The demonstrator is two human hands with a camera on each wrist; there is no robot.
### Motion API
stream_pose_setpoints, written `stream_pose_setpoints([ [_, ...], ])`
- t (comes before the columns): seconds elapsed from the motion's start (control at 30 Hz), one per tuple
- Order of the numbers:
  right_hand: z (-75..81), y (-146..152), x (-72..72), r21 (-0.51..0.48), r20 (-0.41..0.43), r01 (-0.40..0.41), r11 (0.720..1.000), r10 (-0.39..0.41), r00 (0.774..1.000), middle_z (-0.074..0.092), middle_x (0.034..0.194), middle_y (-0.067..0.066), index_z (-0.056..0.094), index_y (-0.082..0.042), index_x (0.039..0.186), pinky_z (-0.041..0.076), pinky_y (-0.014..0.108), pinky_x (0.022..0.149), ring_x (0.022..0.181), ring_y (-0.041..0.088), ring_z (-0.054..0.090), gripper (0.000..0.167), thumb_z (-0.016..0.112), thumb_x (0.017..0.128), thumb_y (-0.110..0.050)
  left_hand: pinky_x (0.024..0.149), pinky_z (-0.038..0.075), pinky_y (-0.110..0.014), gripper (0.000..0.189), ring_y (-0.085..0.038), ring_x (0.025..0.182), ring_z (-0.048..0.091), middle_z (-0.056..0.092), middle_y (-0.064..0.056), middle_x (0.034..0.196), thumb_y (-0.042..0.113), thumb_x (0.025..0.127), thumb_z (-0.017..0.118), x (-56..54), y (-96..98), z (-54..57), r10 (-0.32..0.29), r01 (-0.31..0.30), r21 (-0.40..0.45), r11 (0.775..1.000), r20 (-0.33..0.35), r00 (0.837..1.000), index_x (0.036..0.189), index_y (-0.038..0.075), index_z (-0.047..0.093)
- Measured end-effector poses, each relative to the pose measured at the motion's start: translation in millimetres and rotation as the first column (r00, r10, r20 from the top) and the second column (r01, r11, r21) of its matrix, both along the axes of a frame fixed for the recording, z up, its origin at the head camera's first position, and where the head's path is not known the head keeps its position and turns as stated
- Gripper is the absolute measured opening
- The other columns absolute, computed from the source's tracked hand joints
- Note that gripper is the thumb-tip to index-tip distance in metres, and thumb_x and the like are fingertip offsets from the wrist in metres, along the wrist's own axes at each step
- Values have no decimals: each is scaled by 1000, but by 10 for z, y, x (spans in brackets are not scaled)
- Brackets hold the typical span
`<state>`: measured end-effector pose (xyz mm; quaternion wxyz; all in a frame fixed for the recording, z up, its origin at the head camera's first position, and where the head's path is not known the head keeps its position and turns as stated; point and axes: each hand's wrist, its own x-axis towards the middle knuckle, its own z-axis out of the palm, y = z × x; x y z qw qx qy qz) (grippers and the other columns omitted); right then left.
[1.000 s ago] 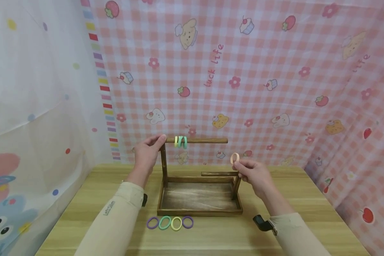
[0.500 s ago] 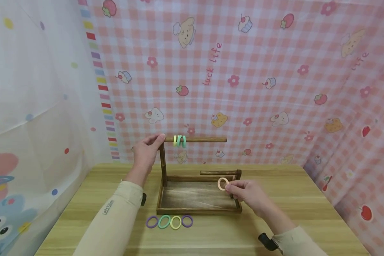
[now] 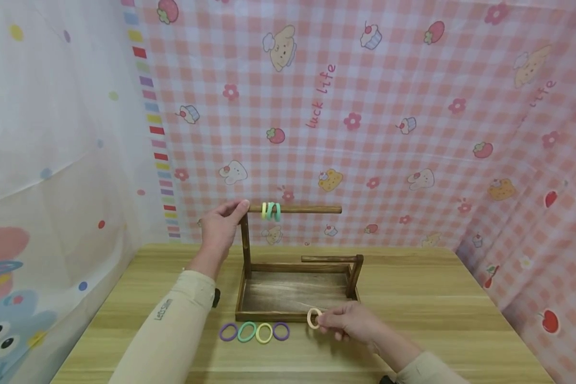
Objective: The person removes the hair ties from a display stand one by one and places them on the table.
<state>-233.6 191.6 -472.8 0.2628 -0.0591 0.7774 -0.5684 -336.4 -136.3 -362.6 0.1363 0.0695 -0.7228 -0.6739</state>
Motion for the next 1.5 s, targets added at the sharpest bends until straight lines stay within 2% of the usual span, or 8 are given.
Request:
stream_pose_setpoints([
  [0.1, -84, -69, 32, 11, 27, -13, 1000, 13, 1000, 76, 81, -7, 80, -3, 112, 40, 16, 51, 56, 1, 53, 28, 77, 100, -28, 110, 54, -42, 50, -25, 123, 70, 75, -8, 133, 53, 94, 79, -4, 7, 1, -3, 3, 0, 1000, 3, 1000, 128, 16, 77],
  [0.3, -222, -170, 77, 39, 63, 14, 999, -16, 998, 67, 68, -8, 79, -5, 115, 37, 14, 46, 49, 0, 46, 25, 77, 100, -26, 109, 54, -42, 49, -24, 122, 70, 75, -6, 131, 54, 94, 79, -2, 13, -3, 2, -2, -7, 1000, 15, 1000, 127, 18, 78],
  [0.5, -262, -225, 87, 100, 76, 45, 994, -53, 996, 62, 62, -9, 80, -8, 113, 35, 14, 44, 47, -2, 43, 23, 78, 99, -27, 109, 54, -41, 49, -24, 123, 69, 75, -6, 132, 53, 94, 80, 14, 13, 8, 9, -8, -7, 1000, 12, 1000, 128, 18, 77],
  [0.8, -253, -354, 130, 171, -43, 79, 982, -72, 996, 64, 62, -8, 80, -9, 105, 32, 16, 43, 49, 1, 42, 21, 80, 98, -28, 109, 53, -41, 44, -26, 124, 70, 75, -9, 134, 46, 98, 79, -8, 4, -8, 8, -8, -2, 1000, -4, 1000, 129, 16, 77],
  [1.03, -247, -399, 144, 191, -104, 106, 976, -88, 991, 66, 62, -6, 81, -10, 103, 32, 17, 44, 48, 3, 42, 20, 79, 99, -29, 108, 54, -41, 51, -26, 123, 70, 75, -9, 133, 53, 94, 80, -5, 7, -15, 10, -10, -6, 1000, -2, 1000, 129, 16, 77],
  [1.3, -233, -403, 181, 191, -210, 73, 979, -32, 977, 71, 62, -4, 82, -6, 113, 34, 17, 42, 44, 3, 43, 24, 81, 97, -23, 109, 54, -41, 48, -26, 123, 70, 75, -9, 134, 50, 96, 79, 4, 16, -7, 12, -12, -1, 1000, -1, 1000, 130, 16, 77],
  [1.5, -234, -388, 185, 192, -219, 51, 980, -8, 976, 73, 64, -1, 79, -2, 118, 35, 17, 42, 43, 4, 45, 29, 81, 96, -21, 108, 54, -41, 51, -26, 123, 69, 74, -10, 133, 52, 94, 80, -4, 18, -15, 12, -12, 5, 1000, -4, 1000, 129, 15, 77],
])
